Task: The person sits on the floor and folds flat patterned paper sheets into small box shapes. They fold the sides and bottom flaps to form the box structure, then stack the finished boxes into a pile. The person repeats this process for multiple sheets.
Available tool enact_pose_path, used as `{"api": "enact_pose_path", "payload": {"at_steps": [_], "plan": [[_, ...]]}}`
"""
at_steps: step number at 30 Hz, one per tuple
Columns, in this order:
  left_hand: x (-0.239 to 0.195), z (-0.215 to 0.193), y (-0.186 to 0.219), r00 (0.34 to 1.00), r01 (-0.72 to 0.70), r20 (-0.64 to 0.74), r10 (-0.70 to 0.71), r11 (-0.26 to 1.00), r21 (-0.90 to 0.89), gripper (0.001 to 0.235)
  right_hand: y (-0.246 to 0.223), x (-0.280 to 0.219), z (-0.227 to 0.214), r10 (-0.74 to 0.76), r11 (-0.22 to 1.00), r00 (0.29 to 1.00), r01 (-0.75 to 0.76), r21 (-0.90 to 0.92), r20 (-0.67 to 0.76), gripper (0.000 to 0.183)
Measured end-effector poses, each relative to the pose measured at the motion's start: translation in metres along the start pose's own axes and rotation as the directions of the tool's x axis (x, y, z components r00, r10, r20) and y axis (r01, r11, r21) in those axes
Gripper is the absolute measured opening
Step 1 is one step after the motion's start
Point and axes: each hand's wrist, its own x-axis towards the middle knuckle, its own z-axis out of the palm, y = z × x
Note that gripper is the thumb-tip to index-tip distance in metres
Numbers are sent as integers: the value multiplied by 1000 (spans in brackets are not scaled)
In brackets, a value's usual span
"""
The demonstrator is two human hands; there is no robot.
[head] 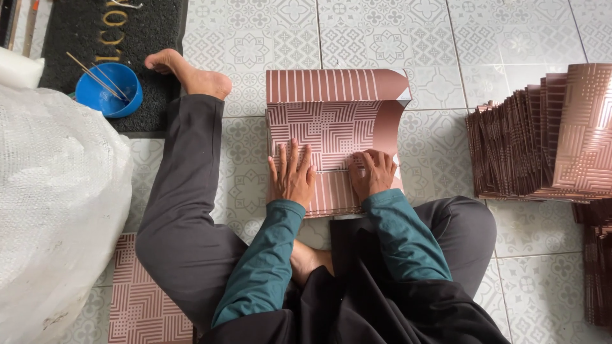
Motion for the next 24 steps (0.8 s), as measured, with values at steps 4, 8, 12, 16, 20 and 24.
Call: {"api": "enact_pose_path", "payload": {"at_steps": [4, 8, 12, 16, 20, 24], "plan": [[30, 20, 0, 996, 64, -82, -38, 939, 337, 127, -1, -2, 1, -10, 1000, 1000, 10, 19, 7, 16], [22, 14, 0, 999, 28, -47, -12, 931, 363, 125, -2, -5, 0, 2, 1000, 1000, -2, 12, 19, 16], [17, 13, 0, 999, 36, -29, -29, 961, 274, 119, 0, -11, 1, 3, 1000, 999, -3, -10, 46, 18], [27, 16, 0, 997, -51, -61, 41, -212, -976, 126, 1, -13, 5, -1, 1000, 999, 2, -26, 45, 20], [26, 16, 1, 999, -33, -31, 27, 87, -996, 123, -19, -7, -5, -99, 994, 995, 99, -44, 5, 3], [37, 22, 1, 998, -11, -30, 52, -333, -943, 129, -63, -4, -10, -376, 897, 926, 359, 258, 19, 19]]}}
